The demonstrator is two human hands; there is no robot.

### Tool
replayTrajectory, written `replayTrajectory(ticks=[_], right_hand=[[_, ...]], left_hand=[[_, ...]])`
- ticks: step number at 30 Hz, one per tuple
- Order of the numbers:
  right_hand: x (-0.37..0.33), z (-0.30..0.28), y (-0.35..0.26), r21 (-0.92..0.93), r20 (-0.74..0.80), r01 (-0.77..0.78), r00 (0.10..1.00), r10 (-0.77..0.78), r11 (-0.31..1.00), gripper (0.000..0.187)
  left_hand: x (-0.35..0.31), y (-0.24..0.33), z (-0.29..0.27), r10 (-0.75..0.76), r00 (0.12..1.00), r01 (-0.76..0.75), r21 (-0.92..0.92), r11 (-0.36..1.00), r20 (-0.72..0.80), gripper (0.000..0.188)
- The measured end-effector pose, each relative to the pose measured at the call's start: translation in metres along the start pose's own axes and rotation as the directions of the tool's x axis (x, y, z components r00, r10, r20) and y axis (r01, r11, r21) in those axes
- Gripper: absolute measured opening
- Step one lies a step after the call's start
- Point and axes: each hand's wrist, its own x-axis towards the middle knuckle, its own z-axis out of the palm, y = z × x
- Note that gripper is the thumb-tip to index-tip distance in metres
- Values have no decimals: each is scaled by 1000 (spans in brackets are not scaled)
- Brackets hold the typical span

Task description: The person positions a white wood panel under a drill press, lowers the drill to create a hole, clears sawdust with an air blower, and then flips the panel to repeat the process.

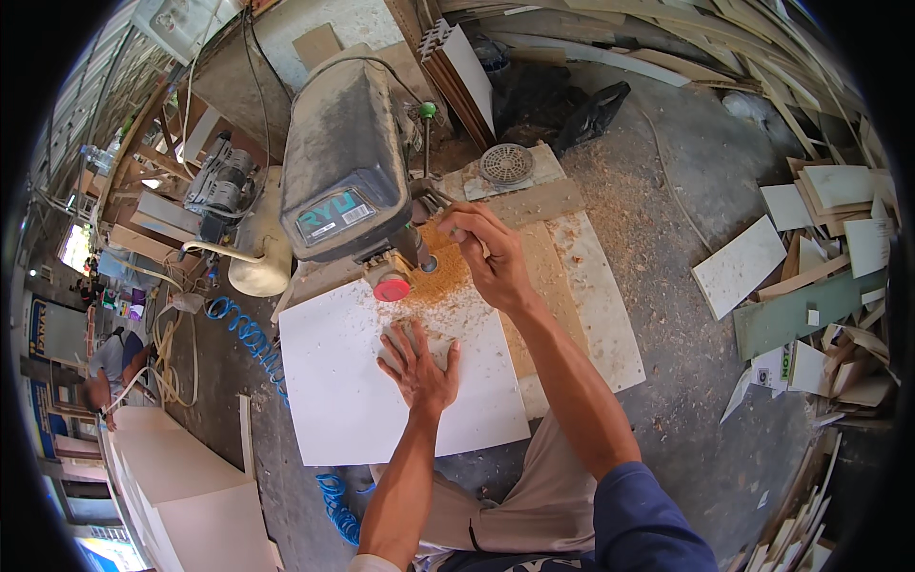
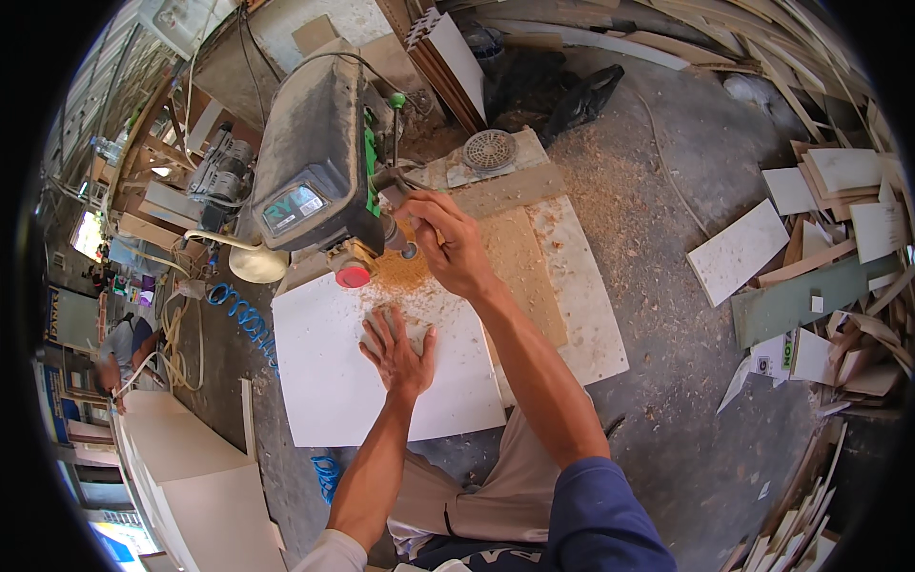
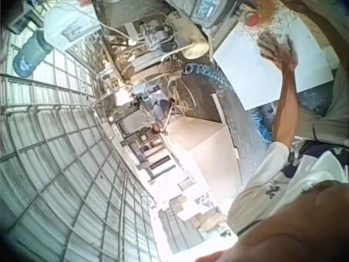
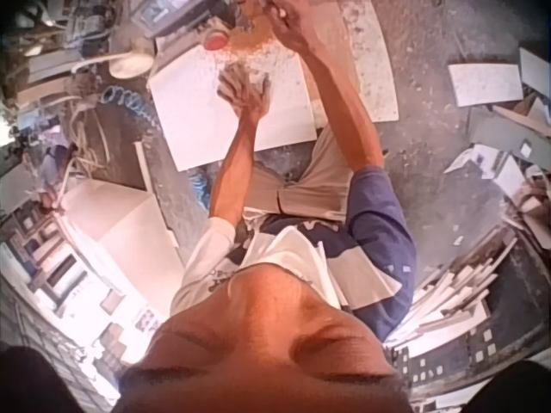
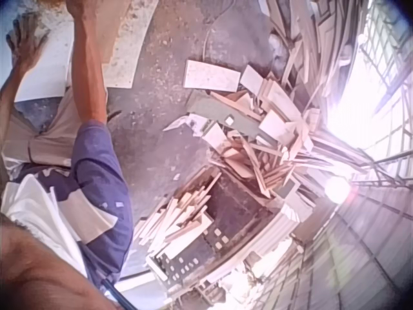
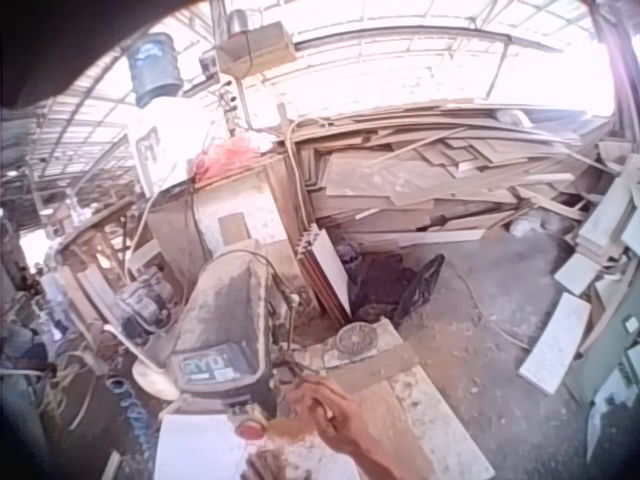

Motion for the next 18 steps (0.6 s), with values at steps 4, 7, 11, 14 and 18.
replayTrajectory(ticks=[4,7,11,14,18], right_hand=[[-1,0,-1,27,10,-24,1000,24,999,29],[-1,0,-1,28,7,-22,1000,22,999,29],[-2,-1,0,12,21,-18,1000,18,1000,30],[-2,-1,0,3,17,-9,1000,9,1000,30],[-2,-1,3,-8,17,14,1000,-14,1000,29]], left_hand=[[0,-1,1,2,1000,-2,2,1000,-6,94],[0,-1,0,0,1000,0,15,1000,7,93],[0,-1,1,0,1000,0,15,1000,-3,93],[0,0,0,-3,1000,3,11,1000,1,94],[0,0,-1,-3,1000,3,11,1000,4,94]])
